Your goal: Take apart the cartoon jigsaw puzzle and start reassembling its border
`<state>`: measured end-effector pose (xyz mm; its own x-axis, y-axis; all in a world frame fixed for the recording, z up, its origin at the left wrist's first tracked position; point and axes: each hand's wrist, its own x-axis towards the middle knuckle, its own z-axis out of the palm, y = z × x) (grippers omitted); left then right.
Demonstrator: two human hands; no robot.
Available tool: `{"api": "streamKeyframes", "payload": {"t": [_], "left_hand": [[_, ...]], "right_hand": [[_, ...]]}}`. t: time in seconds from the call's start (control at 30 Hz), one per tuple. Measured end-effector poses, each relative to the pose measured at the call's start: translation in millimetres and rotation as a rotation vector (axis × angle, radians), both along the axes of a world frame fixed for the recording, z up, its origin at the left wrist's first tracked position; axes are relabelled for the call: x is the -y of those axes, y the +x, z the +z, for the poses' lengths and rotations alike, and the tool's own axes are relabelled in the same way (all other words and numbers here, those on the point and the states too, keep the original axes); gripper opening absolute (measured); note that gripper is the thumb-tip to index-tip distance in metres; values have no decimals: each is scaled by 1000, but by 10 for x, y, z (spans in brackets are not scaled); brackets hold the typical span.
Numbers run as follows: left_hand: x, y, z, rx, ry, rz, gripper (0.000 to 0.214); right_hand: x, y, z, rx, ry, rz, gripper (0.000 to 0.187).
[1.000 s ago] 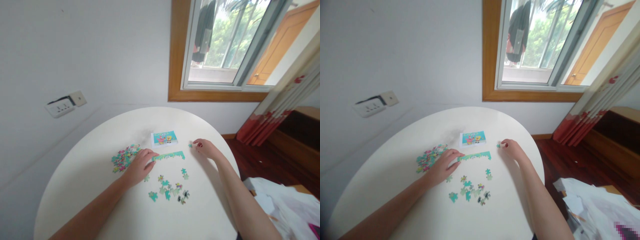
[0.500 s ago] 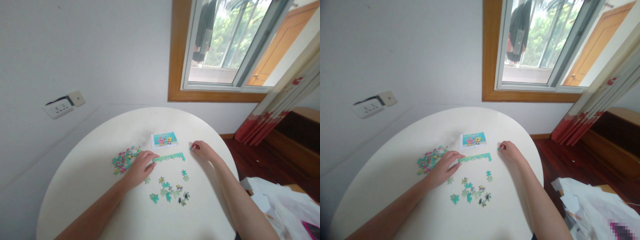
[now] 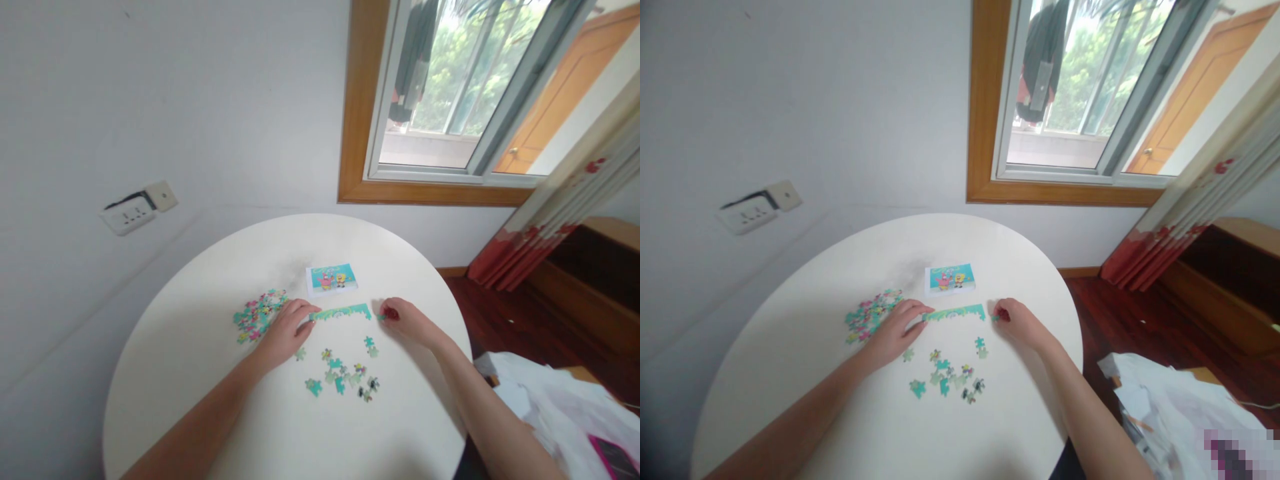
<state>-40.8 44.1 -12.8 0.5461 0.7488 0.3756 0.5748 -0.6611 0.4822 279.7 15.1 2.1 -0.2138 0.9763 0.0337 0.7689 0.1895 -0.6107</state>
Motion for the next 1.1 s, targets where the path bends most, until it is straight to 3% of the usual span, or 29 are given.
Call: {"api": "streamKeyframes", "payload": {"t": [0.23,0.57,0.9,1.1], "left_hand": [[-21,-5,-14,6,23,-17,24],[-16,2,-13,10,18,-16,25],[-11,19,5,-23,24,-15,25],[-25,11,-33,-16,40,-19,25]], "right_hand": [[147,-77,-108,-244,19,-49,16],[168,-70,-140,-432,24,-136,20],[156,-161,-155,-323,-6,-117,27],[142,-162,-180,-254,85,-73,23]]}}
